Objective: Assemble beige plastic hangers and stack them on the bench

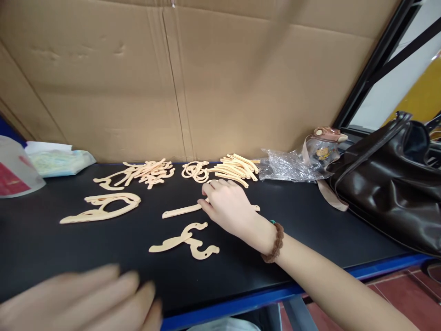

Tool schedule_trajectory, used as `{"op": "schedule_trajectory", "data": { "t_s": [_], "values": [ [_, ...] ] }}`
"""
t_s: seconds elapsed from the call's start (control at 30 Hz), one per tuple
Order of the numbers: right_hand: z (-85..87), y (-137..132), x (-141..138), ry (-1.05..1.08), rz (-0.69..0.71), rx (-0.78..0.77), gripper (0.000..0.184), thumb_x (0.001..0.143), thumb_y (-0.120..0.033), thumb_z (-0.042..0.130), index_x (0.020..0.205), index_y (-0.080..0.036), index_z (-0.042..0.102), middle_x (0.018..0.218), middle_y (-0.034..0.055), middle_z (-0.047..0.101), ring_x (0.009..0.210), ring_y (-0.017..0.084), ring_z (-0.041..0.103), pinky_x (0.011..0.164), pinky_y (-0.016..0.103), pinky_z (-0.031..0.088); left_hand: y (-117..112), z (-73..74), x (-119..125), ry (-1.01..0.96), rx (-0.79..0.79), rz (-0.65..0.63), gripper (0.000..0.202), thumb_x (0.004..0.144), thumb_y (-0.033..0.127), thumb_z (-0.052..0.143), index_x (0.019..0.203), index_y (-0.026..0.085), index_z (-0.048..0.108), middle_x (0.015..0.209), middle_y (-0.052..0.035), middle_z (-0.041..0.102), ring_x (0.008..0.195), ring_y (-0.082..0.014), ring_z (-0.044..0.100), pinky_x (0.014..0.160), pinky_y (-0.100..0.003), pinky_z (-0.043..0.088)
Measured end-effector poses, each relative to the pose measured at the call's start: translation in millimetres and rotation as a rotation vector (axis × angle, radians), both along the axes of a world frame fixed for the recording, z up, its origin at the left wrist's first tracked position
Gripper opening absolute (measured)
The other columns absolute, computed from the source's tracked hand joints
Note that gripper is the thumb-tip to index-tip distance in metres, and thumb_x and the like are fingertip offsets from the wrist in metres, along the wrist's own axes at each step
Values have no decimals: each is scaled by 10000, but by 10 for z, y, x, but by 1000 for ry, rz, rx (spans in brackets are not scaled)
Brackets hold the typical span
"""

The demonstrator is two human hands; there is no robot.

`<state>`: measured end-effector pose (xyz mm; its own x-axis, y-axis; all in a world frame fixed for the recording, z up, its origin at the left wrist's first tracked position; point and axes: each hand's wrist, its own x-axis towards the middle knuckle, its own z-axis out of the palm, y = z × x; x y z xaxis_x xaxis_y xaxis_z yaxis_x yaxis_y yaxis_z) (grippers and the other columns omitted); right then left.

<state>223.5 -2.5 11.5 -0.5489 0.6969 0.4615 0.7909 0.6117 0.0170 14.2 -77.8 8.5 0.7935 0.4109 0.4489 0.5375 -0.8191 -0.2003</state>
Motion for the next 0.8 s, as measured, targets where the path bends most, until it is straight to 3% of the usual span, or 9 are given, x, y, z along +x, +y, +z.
{"op": "schedule_trajectory", "data": {
  "t_s": [0.13,0.27,0.47,0.57,0.7,0.8],
  "values": [
    [-59,58,-8,-15,210,42,82,928,-221,530,889,-170,583,869,28,617,830,184,549,764,307,384,279,246,93,176,-26,6,224,937,295,452,809,181,596,720,-13,603,621,-148,554,513,-255,403],
    [-124,117,-7,28,303,19,86,924,-142,507,925,-159,592,914,47,595,882,181,533,808,304,410,538,165,78,134,-234,145,260,908,404,501,1011,182,587,852,-2,631,671,-148,603,525,-246,399],
    [-189,186,17,156,327,-104,135,900,-122,539,1012,-170,597,979,47,588,938,188,533,813,308,452,470,38,28,120,-435,141,375,861,491,552,1124,225,576,1124,-14,618,918,-186,633,707,-263,471],
    [-192,194,15,187,317,-151,133,897,-123,546,1007,-173,603,984,47,592,943,190,541,822,319,459,435,50,-3,100,-524,139,268,882,414,549,1092,253,595,1141,12,609,852,-147,635,673,-230,462],
    [-196,192,7,187,344,-178,139,899,-144,559,1023,-180,611,981,52,603,961,199,544,838,335,458,473,63,-54,72,-573,173,228,948,317,426,1089,268,599,1019,33,627,675,-97,600,605,-208,429],
    [-210,196,2,202,360,-207,134,895,-167,578,1022,-183,616,977,49,609,957,198,546,824,326,461,515,72,-77,63,-562,198,242,953,272,381,1075,254,590,970,26,632,698,-112,600,614,-216,417]
  ]
}}
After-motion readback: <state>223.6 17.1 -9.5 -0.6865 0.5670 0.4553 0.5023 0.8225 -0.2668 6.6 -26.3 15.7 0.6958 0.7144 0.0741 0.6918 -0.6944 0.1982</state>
